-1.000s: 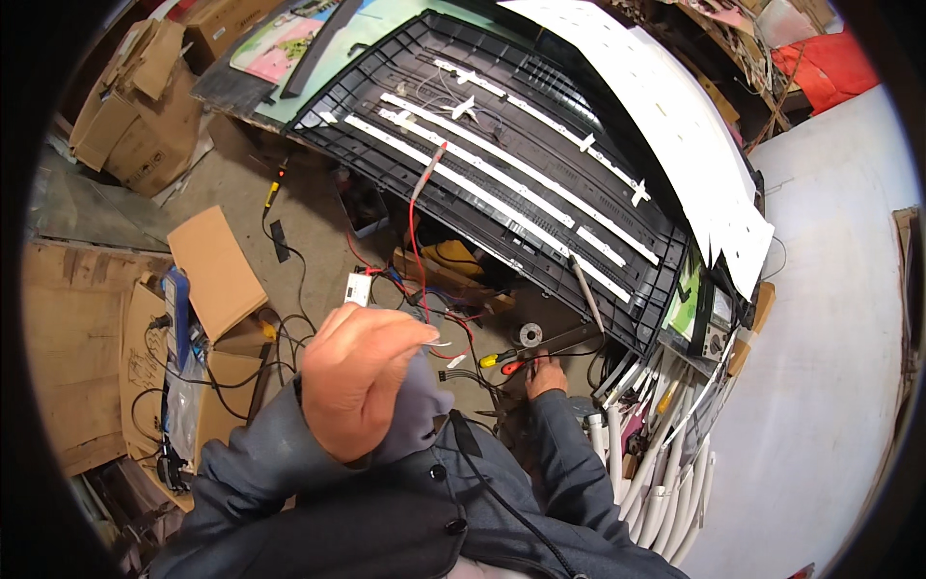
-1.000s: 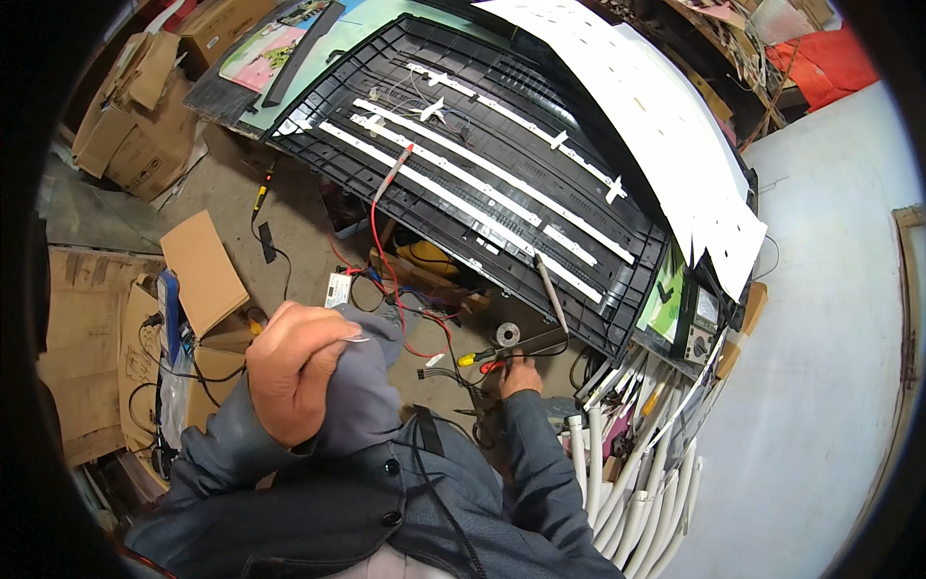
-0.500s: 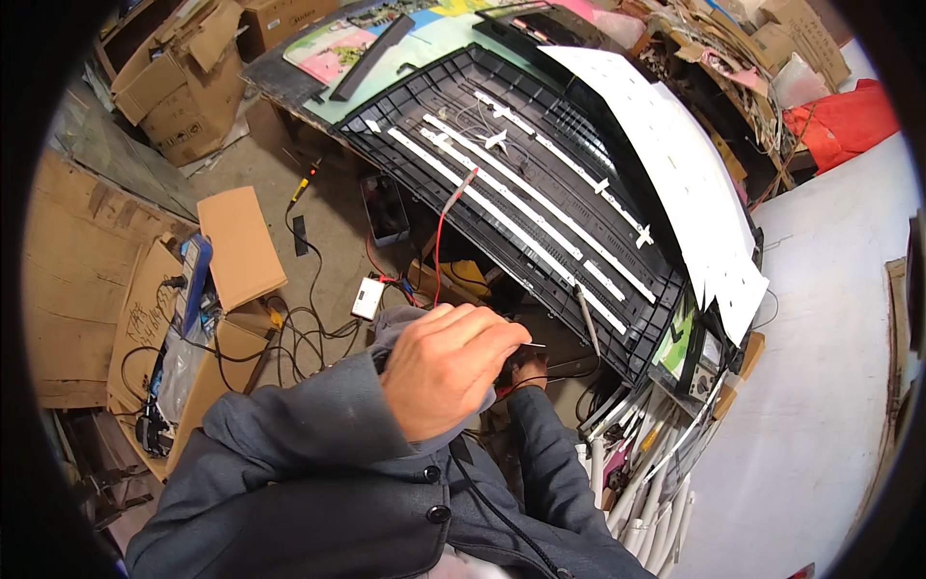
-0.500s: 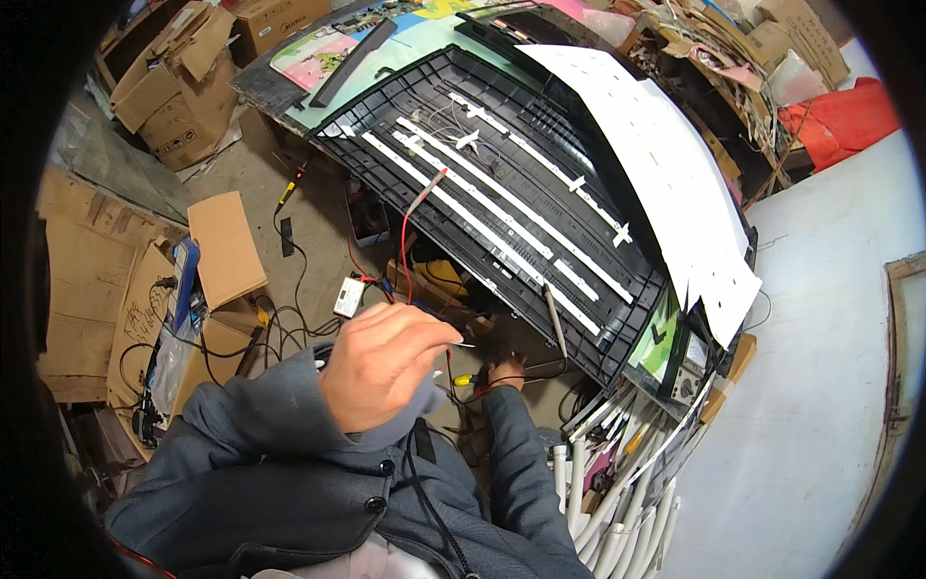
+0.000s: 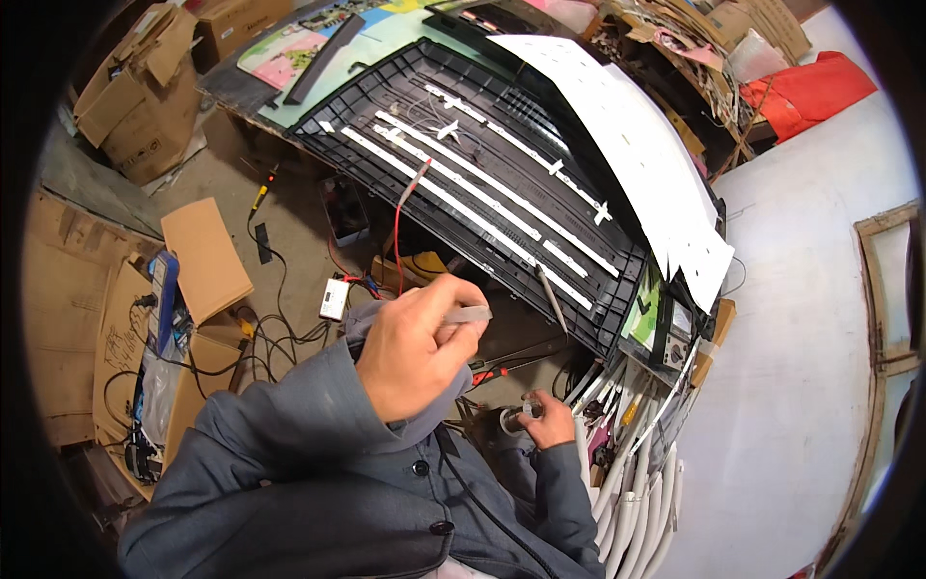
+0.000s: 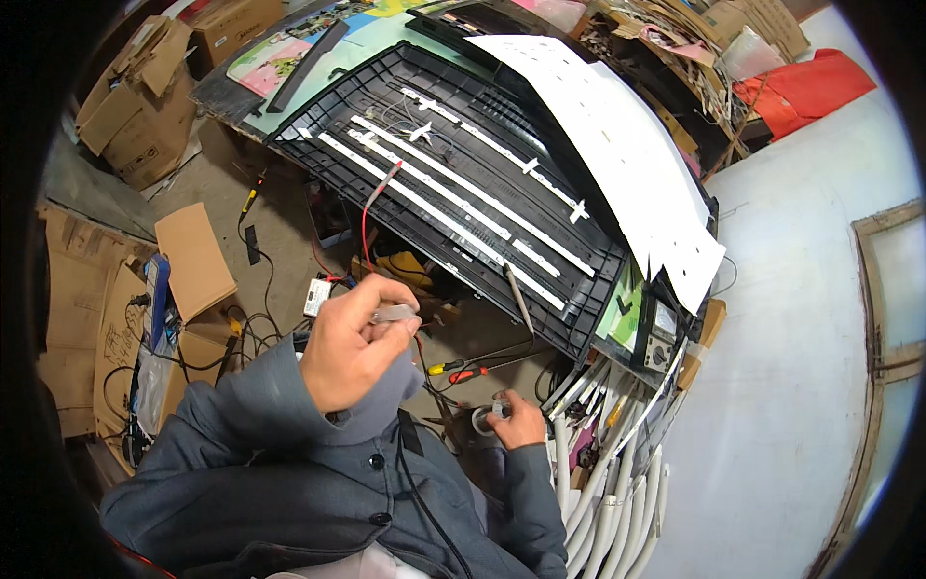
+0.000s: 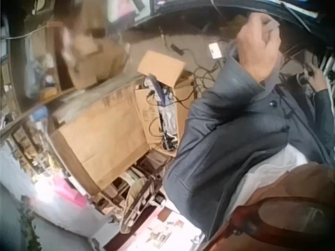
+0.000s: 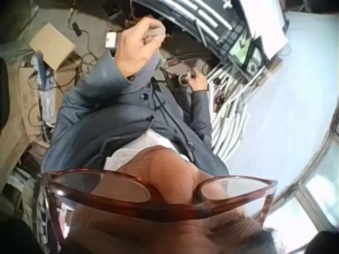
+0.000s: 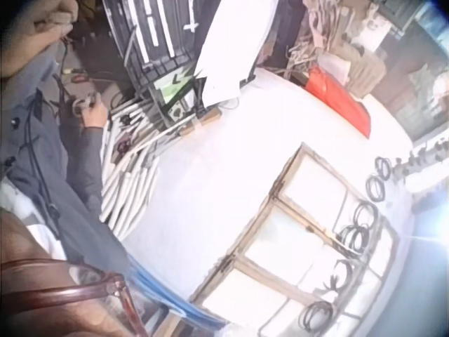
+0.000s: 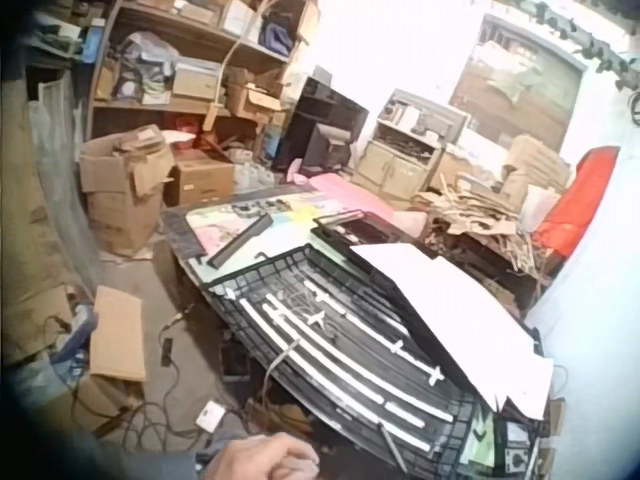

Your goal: The person is assembling an electronic device by cutting white plastic strips, stripping wires, and connecting them to a circuit board. They use scissors and a wire stripper to prepare components and attach them to the board.

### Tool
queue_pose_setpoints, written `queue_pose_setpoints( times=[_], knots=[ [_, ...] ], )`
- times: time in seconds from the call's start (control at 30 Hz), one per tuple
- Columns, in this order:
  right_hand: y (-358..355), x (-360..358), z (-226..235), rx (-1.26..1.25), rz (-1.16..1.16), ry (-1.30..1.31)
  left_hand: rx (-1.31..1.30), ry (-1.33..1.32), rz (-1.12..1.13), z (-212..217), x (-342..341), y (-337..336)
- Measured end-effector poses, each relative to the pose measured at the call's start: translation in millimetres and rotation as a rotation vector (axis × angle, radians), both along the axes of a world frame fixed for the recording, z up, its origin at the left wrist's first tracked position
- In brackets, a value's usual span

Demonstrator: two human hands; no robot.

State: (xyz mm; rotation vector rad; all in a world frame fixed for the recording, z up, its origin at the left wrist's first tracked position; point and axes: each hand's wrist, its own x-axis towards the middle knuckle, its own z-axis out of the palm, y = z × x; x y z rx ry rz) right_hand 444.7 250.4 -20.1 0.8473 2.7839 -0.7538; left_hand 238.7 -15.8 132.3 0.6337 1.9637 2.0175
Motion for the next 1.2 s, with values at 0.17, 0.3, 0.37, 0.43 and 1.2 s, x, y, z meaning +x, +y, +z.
queue_pose_setpoints(
  times=[0.17, 0.3, 0.37, 0.43, 1.2],
  knots=[
    [-30, -38, 100, -0.334, -0.011, 0.359, -0.139, 0.016, -0.133, 15, -16, -4],
    [-48, -91, 142, -0.737, -0.084, 0.714, 0.063, -0.110, -0.169, -4, -43, 0],
    [-56, -116, 159, -0.907, -0.125, 0.811, 0.099, -0.033, -0.115, -5, -58, 3],
    [-67, -140, 169, -1.081, -0.141, 0.891, 0.165, -0.115, -0.106, -4, -65, 6],
    [-113, -157, 156, -0.684, 0.072, 1.003, 0.018, 0.171, 0.056, 8, -56, -3]
  ],
)
